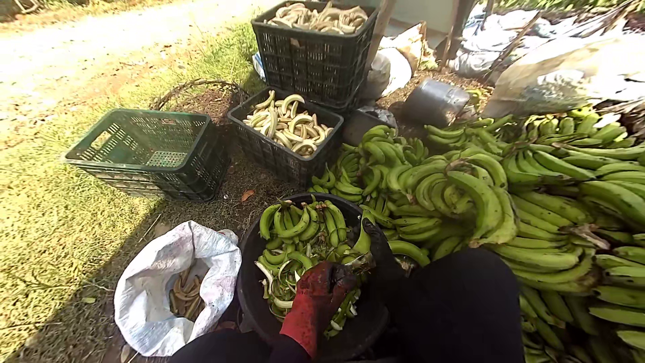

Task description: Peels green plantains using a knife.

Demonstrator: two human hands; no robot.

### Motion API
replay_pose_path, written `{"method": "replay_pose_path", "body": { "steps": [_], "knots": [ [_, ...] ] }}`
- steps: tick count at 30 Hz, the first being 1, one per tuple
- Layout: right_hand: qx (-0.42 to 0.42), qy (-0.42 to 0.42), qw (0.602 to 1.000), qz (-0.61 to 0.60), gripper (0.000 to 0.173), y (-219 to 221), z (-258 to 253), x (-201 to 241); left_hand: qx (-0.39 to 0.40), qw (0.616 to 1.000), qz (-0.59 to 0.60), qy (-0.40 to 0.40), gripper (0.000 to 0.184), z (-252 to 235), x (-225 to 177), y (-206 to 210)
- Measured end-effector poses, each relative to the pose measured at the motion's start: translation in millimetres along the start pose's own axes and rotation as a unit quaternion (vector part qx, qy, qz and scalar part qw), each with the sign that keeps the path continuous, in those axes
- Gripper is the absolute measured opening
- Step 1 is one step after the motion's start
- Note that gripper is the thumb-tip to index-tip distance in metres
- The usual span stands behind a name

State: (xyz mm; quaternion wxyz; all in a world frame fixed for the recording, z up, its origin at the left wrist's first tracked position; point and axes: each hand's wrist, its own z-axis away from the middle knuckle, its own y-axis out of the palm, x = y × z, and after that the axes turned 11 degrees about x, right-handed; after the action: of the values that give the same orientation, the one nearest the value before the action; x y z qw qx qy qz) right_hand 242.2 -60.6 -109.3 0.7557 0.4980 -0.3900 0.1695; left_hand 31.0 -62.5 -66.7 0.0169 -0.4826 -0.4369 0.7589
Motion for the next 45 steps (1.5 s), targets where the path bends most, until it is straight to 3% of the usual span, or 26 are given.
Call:
{"method": "replay_pose_path", "body": {
  "steps": [2, 6, 15, 19, 20, 23, 27, 32, 38, 43, 45],
  "knots": [
    [-0.019, -0.017, 0.999, 0.04, 0.04, 15.3, 8.3, -1.3, 0.015, 1.0, -0.017, -0.02, 0.053, -3.2, -1.0, 5.8],
    [-0.162, 0.057, 0.985, 0.003, 0.031, 85.0, 46.9, 40.6, 0.016, 0.998, -0.021, -0.051, 0.054, -6.7, -4.8, 5.1],
    [-0.179, 0.085, 0.977, -0.076, 0.04, 94.4, 53.3, 33.1, -0.022, 0.998, -0.06, -0.023, 0.06, -7.1, 3.3, 3.8],
    [-0.084, -0.019, 0.996, -0.028, 0.038, 51.9, 33.4, -24.2, -0.021, 0.998, -0.06, -0.016, 0.064, -6.3, 16.8, 4.0],
    [-0.093, -0.023, 0.995, -0.003, 0.039, 51.5, 32.6, -26.7, -0.013, 0.999, -0.046, -0.015, 0.063, -5.8, 19.1, 3.6],
    [-0.139, 0.008, 0.99, 0.019, 0.041, 53.0, 36.8, -20.3, -0.012, 0.999, -0.014, -0.029, 0.057, -5.5, 30.2, 6.3],
    [-0.105, 0.014, 0.994, -0.024, 0.049, 35.7, 32.8, -10.3, -0.009, 0.992, 0.032, -0.123, 0.045, -9.9, 50.3, 1.9],
    [0.002, -0.022, 0.986, 0.167, 0.042, 7.5, 22.9, 3.5, 0.046, 0.986, 0.148, -0.068, 0.05, -10.0, 23.7, 1.2],
    [0.075, 0.013, 0.971, 0.226, 0.045, 13.8, 11.7, 5.5, 0.079, 0.993, 0.076, -0.04, 0.052, -10.5, 19.6, -5.6],
    [-0.004, 0.129, 0.962, 0.242, 0.049, 54.4, 45.4, 0.1, 0.004, 0.992, -0.044, -0.12, 0.049, -21.0, 25.6, -13.2],
    [0.039, 0.179, 0.962, 0.201, 0.053, 49.5, 51.8, -18.8, -0.073, 0.979, -0.08, -0.171, 0.052, -26.7, 30.0, -20.5]
  ]
}}
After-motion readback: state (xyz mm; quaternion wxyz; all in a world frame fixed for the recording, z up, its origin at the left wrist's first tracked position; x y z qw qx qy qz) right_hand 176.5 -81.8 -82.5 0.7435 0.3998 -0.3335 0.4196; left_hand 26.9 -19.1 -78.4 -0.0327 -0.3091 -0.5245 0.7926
